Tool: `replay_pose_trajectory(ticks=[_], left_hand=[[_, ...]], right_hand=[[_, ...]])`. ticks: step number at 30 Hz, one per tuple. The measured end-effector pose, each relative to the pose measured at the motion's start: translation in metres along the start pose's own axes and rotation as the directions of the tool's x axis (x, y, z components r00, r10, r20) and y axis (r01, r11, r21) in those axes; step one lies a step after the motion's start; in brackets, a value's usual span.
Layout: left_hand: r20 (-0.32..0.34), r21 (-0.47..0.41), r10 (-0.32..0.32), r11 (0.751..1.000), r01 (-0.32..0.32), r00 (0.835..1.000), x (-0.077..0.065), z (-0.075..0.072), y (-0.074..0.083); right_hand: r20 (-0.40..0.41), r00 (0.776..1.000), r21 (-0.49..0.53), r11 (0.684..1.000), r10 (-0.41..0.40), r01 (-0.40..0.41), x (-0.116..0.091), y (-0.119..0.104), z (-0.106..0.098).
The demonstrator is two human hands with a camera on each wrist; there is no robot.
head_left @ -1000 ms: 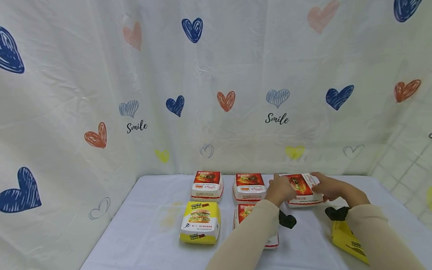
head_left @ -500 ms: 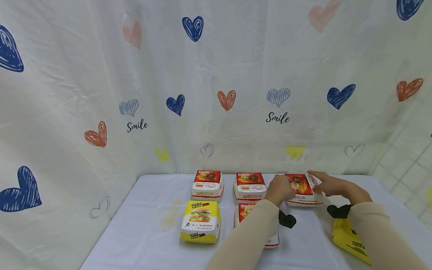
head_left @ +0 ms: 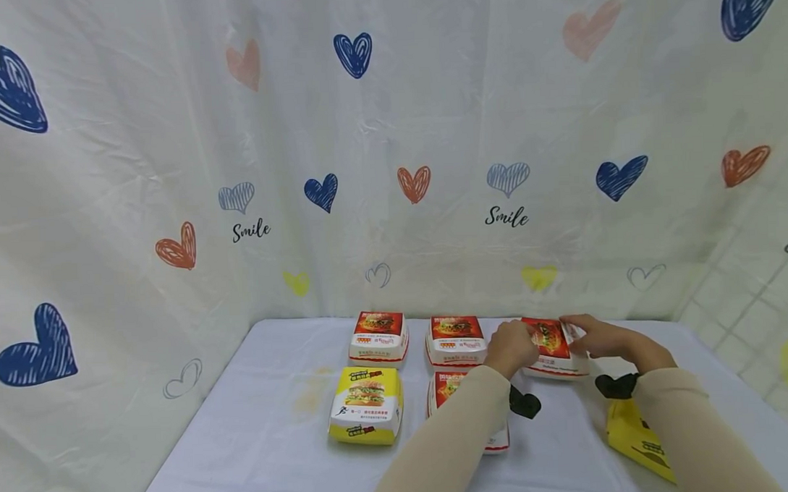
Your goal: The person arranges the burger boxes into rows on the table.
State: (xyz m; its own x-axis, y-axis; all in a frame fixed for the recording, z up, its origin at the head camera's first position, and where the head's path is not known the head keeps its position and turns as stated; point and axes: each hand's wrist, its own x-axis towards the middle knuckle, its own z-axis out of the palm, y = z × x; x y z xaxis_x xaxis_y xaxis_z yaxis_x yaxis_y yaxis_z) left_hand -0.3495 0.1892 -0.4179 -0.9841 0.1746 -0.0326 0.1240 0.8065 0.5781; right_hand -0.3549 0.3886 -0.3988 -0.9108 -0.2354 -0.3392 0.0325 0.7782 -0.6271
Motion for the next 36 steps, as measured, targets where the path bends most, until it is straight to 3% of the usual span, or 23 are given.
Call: replay_pose_trajectory(ticks=[15, 29, 36], left_hand=[[0.023, 0.001, -0.048, 0.999, 0.048, 0.999, -0.002, 0.005, 0.001], [0.004, 0.096, -0.018, 0.995, 0.018, 1.000, -0.014, -0.001, 0.006], [-0.010, 0.100, -0.016, 0.995, 0.017, 1.000, -0.015, -0.001, 0.007]], right_hand=[[-0.023, 1.000, -0.058, 0.998, -0.009, 0.008, 0.001, 0.000, 0.002], [-0.033, 0.999, -0.039, 0.999, -0.037, 0.035, -0.008, -0.011, 0.005], [-0.020, 0.999, -0.049, 0.999, -0.024, 0.023, -0.011, -0.011, 0.003]])
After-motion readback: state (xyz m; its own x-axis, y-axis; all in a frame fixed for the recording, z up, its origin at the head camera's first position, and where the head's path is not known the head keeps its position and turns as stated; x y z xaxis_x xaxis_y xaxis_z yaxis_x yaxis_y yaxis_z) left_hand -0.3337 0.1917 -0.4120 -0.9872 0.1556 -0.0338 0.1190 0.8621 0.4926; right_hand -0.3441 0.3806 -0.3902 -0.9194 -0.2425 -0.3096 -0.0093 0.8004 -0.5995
